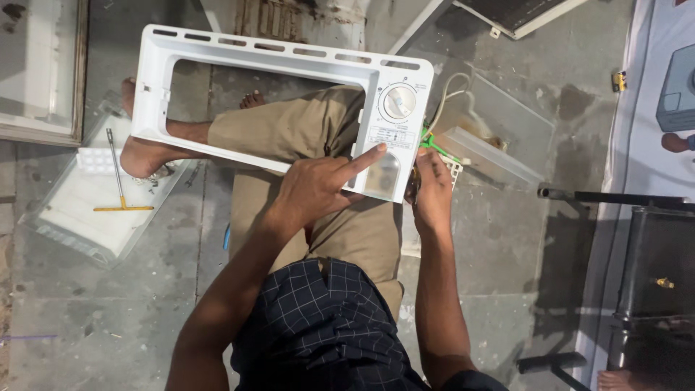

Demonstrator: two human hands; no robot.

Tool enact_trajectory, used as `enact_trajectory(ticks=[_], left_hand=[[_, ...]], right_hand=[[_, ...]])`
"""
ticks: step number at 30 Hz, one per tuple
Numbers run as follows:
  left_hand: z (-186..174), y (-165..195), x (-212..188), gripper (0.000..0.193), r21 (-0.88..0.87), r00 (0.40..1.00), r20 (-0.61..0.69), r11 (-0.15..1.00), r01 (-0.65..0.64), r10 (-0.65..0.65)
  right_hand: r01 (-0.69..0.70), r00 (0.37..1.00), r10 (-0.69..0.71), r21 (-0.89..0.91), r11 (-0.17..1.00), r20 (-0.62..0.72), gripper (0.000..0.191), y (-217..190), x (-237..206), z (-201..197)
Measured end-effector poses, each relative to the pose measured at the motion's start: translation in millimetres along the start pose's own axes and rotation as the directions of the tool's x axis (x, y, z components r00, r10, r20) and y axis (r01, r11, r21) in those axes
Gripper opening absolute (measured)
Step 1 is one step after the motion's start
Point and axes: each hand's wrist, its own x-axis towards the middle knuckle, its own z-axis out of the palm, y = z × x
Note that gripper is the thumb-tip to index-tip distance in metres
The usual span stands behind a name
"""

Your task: The person sits on the floor of a repair workshop and works on a white refrigerator door frame with an attached thermostat control panel. They first work inside the refrigerator cabinet, then use a screwdriver to unscrew and reattach the control panel housing, manipulate a green wire and cable, and repeatedly tighten screws on the panel while holding the frame on their lap.

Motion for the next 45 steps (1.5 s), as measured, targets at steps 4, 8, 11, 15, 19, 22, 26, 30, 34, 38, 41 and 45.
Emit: enact_trajectory(ticks=[4,8,11,15,19,22,26,30,34,38,41,45], left_hand=[[-9,0,2,0.092,-0.008,0.999,0.028,1.0,0.02,-0.02],[-17,3,1,0.087,-0.171,0.999,-0.035,0.985,-0.018,0.013],[-14,8,-3,0.08,-0.284,0.995,-0.096,0.959,0.013,-0.042],[-3,11,-1,0.072,-0.311,0.979,-0.194,0.951,-0.005,-0.059],[2,11,2,0.073,-0.359,0.962,-0.273,0.927,-0.112,0.01],[7,14,5,0.079,-0.421,0.975,-0.223,0.902,-0.1,0.004],[14,17,11,0.084,-0.416,0.983,-0.182,0.905,-0.089,0.013],[19,14,15,0.091,-0.409,0.983,-0.182,0.907,-0.097,0.023],[22,9,17,0.106,-0.419,0.986,-0.156,0.899,-0.126,0.066],[27,5,17,0.112,-0.412,0.984,-0.161,0.901,-0.134,0.072],[29,4,13,0.111,-0.406,0.988,-0.148,0.909,-0.093,0.035],[29,4,10,0.111,-0.382,0.986,-0.162,0.92,-0.089,0.028]], right_hand=[[-0.03,1.0,0.029,-0.116,0.993,-0.012,0.026,4,-11,-4],[0.065,0.996,-0.069,-0.073,0.995,-0.052,0.035,22,-28,-3],[0.151,0.985,-0.154,-0.043,0.988,-0.075,0.036,34,-40,-5],[0.422,0.904,-0.424,-0.031,0.906,-0.058,0.038,24,-47,-5],[0.439,0.892,-0.447,-0.344,0.83,0.058,0.039,-12,-60,-9],[0.504,0.855,-0.503,-0.42,0.754,0.124,0.039,-34,-66,-6],[0.545,0.829,-0.551,-0.36,0.757,0.097,0.039,-45,-68,-2],[0.618,0.785,-0.618,-0.109,0.779,0.035,0.043,-43,-62,5],[0.661,0.749,-0.661,-0.105,0.743,0.033,0.037,-39,-55,12],[0.701,0.708,-0.682,-0.06,0.711,0.185,0.034,-38,-53,15],[0.708,0.701,-0.673,-0.115,0.697,0.234,0.034,-33,-55,14],[0.766,0.642,-0.715,-0.201,0.611,0.276,0.032,-25,-59,12]])
